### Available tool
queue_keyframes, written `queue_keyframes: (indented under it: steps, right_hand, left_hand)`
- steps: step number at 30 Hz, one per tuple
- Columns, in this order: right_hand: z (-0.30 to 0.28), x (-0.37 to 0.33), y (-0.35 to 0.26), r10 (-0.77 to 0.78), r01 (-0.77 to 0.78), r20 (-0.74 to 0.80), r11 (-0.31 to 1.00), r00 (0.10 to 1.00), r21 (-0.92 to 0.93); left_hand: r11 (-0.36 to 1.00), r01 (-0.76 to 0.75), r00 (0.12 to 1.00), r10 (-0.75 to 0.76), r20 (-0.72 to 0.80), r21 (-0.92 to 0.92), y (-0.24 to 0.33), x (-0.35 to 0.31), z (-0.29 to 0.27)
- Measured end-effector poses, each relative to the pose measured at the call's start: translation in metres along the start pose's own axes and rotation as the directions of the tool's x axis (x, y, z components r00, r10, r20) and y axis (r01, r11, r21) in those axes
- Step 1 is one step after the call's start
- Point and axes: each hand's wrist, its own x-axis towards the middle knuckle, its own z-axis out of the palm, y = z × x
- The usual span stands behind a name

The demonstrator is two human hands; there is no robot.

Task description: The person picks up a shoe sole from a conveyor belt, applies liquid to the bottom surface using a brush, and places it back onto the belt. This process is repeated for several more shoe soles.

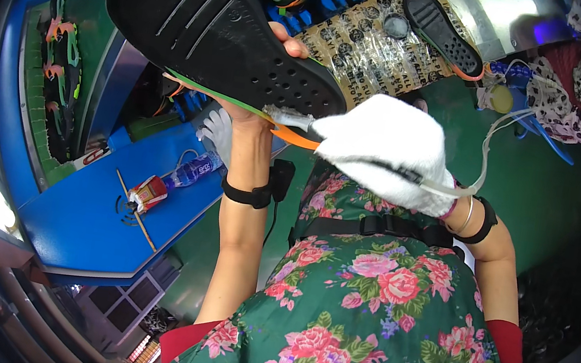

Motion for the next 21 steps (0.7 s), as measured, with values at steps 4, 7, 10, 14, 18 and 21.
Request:
queue_keyframes:
  steps: [4, 7, 10, 14, 18, 21]
  right_hand:
    - [-0.005, 0.001, -0.003, 0.089, -0.086, -0.039, 0.993, 0.995, 0.074]
    - [-0.006, 0.002, -0.005, 0.102, -0.102, -0.028, 0.995, 0.994, 0.008]
    - [-0.005, 0.001, -0.005, 0.025, -0.025, 0.002, 1.000, 1.000, -0.009]
    - [-0.004, 0.000, -0.001, 0.239, -0.227, -0.066, 0.963, 0.969, 0.148]
    - [-0.007, 0.000, 0.000, 0.060, -0.060, 0.011, 0.998, 0.998, 0.035]
    - [-0.008, 0.000, 0.000, 0.150, -0.148, -0.009, 0.983, 0.989, 0.112]
  left_hand:
    - [0.995, -0.063, 0.998, 0.063, 0.009, 0.072, -0.001, 0.002, 0.003]
    - [0.992, -0.089, 0.996, 0.087, 0.028, 0.093, 0.000, 0.004, 0.008]
    - [0.991, -0.086, 0.995, 0.080, 0.064, 0.104, 0.003, 0.009, 0.011]
    - [0.983, -0.103, 0.990, 0.087, 0.114, 0.149, 0.006, 0.015, 0.011]
    - [0.985, -0.078, 0.990, 0.059, 0.129, 0.154, 0.008, 0.018, 0.009]
    - [0.983, -0.087, 0.987, 0.062, 0.151, 0.165, 0.008, 0.020, 0.008]
